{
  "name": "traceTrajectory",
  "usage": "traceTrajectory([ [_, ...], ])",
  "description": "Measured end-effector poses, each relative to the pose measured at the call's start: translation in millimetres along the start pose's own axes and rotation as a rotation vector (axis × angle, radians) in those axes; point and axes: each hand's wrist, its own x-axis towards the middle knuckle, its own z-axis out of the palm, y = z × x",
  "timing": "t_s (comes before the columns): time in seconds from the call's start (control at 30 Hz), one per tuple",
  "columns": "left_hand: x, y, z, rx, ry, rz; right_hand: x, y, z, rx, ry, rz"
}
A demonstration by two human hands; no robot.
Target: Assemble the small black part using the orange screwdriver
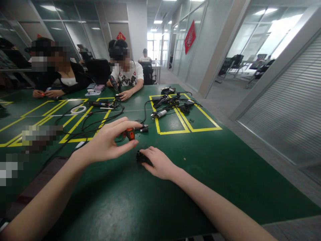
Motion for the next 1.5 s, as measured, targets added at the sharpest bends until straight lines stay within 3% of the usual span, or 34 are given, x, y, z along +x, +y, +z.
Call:
traceTrajectory([
  [1.07, -2, 5, -5.3, 0.055, -0.040, -0.061, -1, -2, -3, 0.020, -0.008, 0.013],
  [1.5, 2, 5, -4.2, -0.034, -0.018, -0.040, -1, -1, -1, 0.019, 0.011, -0.003],
])
